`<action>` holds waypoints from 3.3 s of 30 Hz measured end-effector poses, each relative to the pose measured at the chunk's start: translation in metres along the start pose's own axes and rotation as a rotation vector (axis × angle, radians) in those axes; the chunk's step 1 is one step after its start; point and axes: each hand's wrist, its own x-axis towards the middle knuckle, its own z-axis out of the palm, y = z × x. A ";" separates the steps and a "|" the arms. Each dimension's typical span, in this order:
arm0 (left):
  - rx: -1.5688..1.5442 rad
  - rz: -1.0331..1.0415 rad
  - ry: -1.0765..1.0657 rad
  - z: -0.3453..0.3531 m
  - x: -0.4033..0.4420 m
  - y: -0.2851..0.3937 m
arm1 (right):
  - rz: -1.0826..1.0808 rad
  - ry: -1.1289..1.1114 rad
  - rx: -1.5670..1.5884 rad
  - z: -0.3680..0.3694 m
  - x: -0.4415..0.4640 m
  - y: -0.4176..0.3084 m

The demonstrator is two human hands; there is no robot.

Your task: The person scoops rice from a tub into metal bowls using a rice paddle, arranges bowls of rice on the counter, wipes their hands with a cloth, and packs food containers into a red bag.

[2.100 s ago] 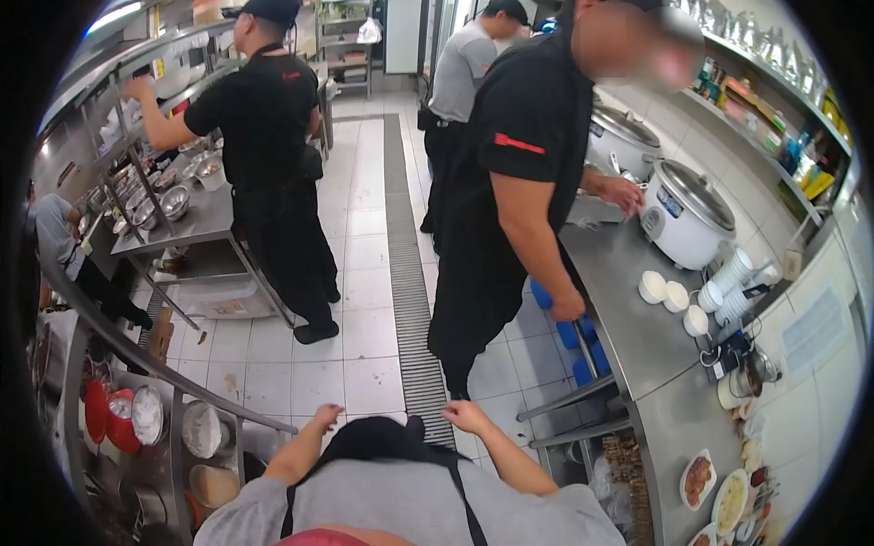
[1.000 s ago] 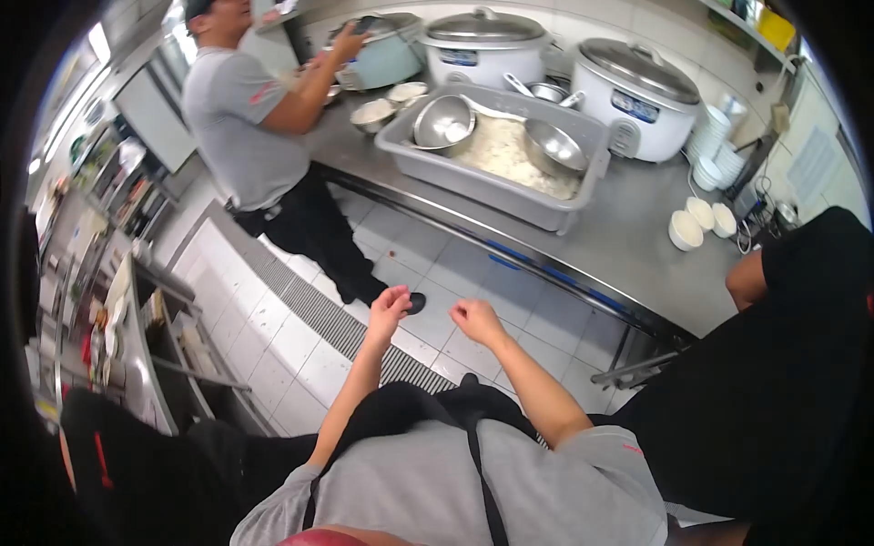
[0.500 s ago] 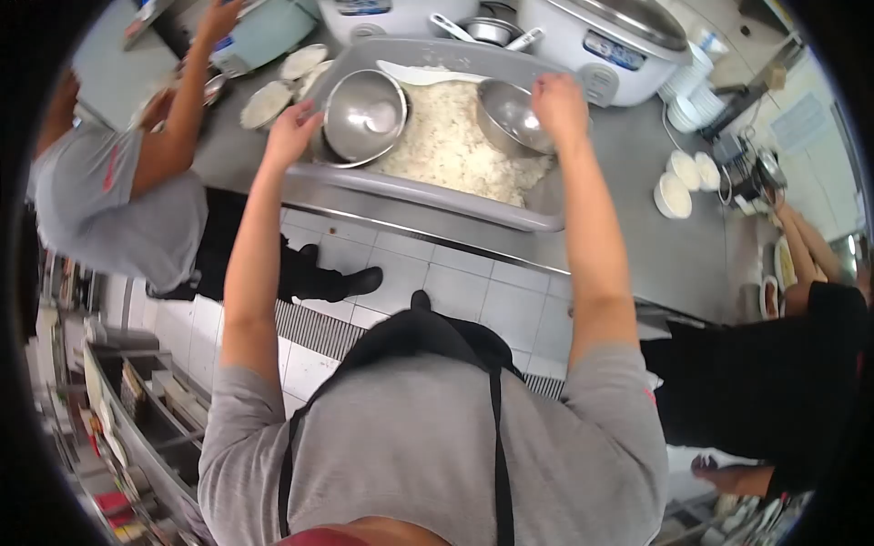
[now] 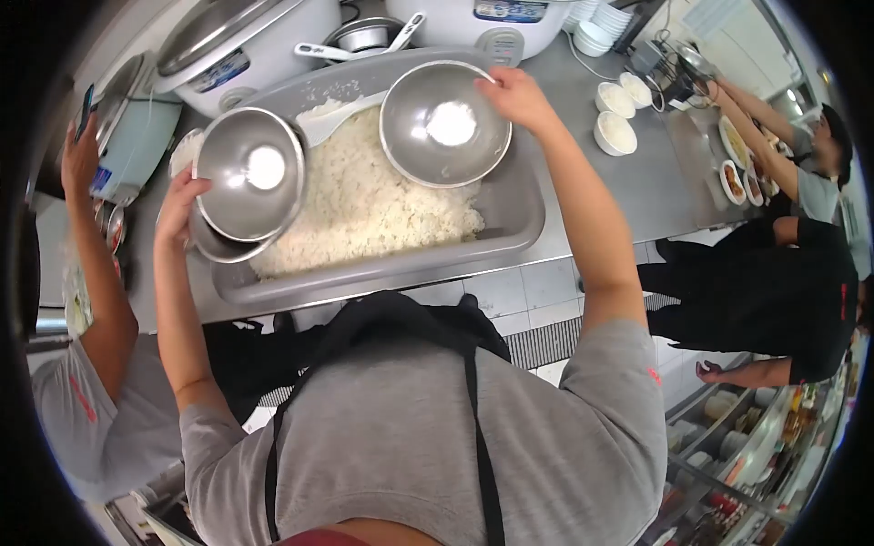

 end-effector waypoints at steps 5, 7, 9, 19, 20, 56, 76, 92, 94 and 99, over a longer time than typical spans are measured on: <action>-0.039 0.137 -0.070 0.047 0.054 0.052 | 0.350 0.380 0.749 -0.040 -0.068 0.035; -0.003 0.187 -0.093 0.101 0.078 0.068 | 0.382 0.526 0.968 -0.047 -0.105 0.056; 0.132 0.243 -0.141 0.158 0.115 0.072 | 0.402 0.648 1.127 -0.052 -0.139 0.078; 0.354 -0.093 -0.508 0.418 0.237 0.052 | 0.549 0.836 1.047 -0.136 -0.263 0.189; 0.354 -0.110 -0.498 0.428 0.249 0.041 | 0.535 0.857 1.059 -0.139 -0.268 0.200; -0.551 0.254 0.849 -0.005 -0.046 -0.030 | -0.831 -0.232 -0.451 0.085 0.112 -0.090; -0.449 0.125 0.413 0.001 0.071 -0.050 | -0.220 -0.648 -0.529 0.088 -0.050 -0.103; -0.293 -0.032 0.320 0.010 0.048 -0.027 | -0.438 -0.493 -0.220 0.022 0.002 -0.109; -0.293 -0.047 0.269 0.017 0.048 -0.025 | -0.364 -0.511 -0.256 0.014 0.012 -0.122; -0.400 -0.087 0.072 0.062 0.051 -0.013 | -0.544 -0.238 -1.008 0.008 0.016 -0.178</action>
